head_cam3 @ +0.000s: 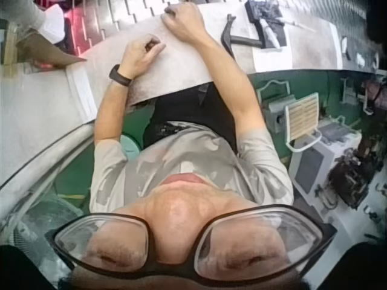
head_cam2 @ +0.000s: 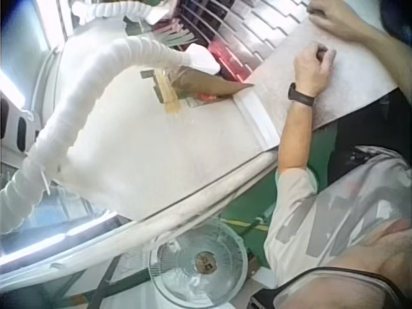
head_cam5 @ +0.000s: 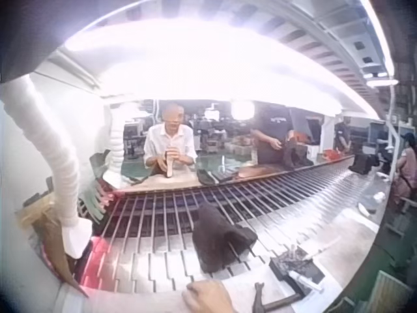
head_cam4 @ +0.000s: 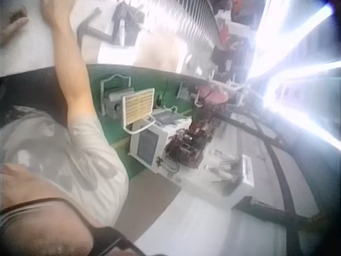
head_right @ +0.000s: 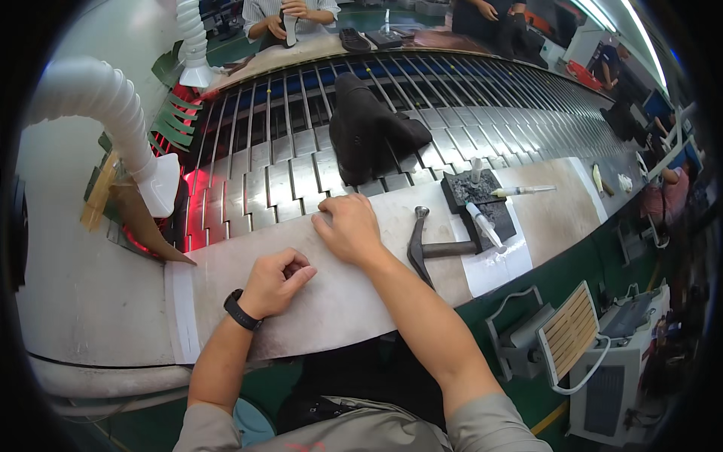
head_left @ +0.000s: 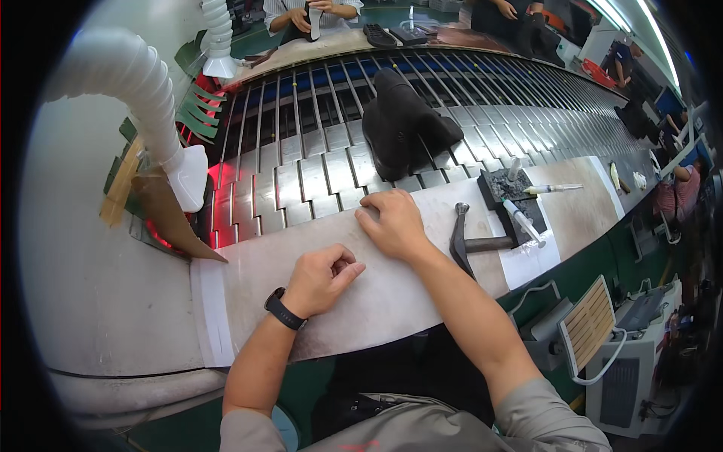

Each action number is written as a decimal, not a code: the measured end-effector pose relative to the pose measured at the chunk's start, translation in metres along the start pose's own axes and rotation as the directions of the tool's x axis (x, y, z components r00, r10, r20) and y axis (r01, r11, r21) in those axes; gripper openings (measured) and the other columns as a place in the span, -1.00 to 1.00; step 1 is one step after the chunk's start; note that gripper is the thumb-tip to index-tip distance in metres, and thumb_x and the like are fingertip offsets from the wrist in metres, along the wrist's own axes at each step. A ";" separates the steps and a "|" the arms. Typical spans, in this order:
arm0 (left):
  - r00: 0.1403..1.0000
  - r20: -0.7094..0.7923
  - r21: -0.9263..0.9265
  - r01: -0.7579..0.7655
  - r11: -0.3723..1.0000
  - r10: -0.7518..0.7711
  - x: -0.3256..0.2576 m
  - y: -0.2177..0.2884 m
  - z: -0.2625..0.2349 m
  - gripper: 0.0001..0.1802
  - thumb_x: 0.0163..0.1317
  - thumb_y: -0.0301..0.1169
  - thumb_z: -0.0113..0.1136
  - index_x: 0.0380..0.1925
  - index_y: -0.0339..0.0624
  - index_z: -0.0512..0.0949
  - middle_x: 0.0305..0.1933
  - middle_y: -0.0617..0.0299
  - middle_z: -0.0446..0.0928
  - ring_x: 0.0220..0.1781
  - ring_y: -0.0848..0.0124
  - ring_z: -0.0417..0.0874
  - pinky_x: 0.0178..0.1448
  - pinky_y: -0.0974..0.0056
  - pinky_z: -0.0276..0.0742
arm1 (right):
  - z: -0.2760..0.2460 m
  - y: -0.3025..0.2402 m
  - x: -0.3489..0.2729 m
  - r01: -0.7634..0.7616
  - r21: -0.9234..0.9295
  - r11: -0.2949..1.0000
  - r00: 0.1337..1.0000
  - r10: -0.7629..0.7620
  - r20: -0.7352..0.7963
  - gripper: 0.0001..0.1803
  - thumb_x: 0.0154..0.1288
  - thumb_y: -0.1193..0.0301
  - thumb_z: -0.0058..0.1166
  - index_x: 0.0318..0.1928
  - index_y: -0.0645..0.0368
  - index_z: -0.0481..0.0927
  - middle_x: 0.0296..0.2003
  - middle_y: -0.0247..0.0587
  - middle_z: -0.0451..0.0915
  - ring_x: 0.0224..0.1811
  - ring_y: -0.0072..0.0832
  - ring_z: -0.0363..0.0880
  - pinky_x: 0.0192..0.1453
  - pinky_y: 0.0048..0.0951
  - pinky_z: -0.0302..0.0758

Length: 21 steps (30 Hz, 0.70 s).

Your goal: The person fits a black sole onto a black boot by hand, pressing firmly along the edges. They rotate the boot to check the fit and smooth the upper material against the sole.

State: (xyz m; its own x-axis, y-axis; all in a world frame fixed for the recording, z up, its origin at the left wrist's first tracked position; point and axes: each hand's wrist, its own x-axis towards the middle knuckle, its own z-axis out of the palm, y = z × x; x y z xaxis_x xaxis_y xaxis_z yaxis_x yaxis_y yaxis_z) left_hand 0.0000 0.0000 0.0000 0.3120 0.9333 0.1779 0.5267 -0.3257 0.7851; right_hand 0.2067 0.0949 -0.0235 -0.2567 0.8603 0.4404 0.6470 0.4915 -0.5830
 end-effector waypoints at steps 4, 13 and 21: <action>0.999 0.019 0.015 0.031 0.999 -0.031 -0.004 0.002 0.001 -0.78 0.41 -0.36 0.47 -0.20 -0.33 0.72 -0.40 0.15 0.73 -0.40 0.45 0.68 -0.21 0.30 0.64 | 0.000 -0.002 -0.005 0.002 -0.015 1.000 1.000 -0.002 -0.009 -0.65 0.37 0.20 0.33 -0.08 0.25 0.83 -0.12 0.03 0.82 0.04 -0.01 0.71 0.40 -0.04 0.47; 0.999 -0.025 0.008 -0.028 1.000 0.029 -0.004 -0.001 0.000 -0.78 0.37 -0.35 0.50 -0.22 -0.30 0.72 -0.41 0.13 0.72 -0.42 0.42 0.69 -0.23 0.27 0.64 | -0.001 -0.008 0.001 0.011 -0.001 1.000 0.999 -0.011 -0.033 -0.68 0.36 0.23 0.33 -0.16 0.27 0.83 -0.15 0.04 0.83 0.00 0.03 0.72 0.32 -0.01 0.51; 1.000 -0.011 0.041 -0.014 0.999 0.014 -0.009 -0.004 -0.010 -0.76 0.39 -0.31 0.50 -0.18 -0.27 0.72 -0.40 0.16 0.69 -0.38 0.41 0.72 -0.21 0.29 0.66 | 0.004 -0.019 0.001 -0.044 0.005 0.999 0.999 0.044 0.029 -0.67 0.37 0.23 0.33 -0.09 0.26 0.83 -0.07 0.05 0.82 0.10 0.01 0.69 0.34 -0.03 0.50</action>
State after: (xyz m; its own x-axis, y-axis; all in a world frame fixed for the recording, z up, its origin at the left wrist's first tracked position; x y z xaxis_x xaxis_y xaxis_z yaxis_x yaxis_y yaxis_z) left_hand -0.0132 -0.0051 0.0011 0.3111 0.9301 0.1954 0.5541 -0.3445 0.7578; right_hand 0.1913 0.0874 -0.0143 -0.2488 0.8846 0.3945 0.6538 0.4539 -0.6054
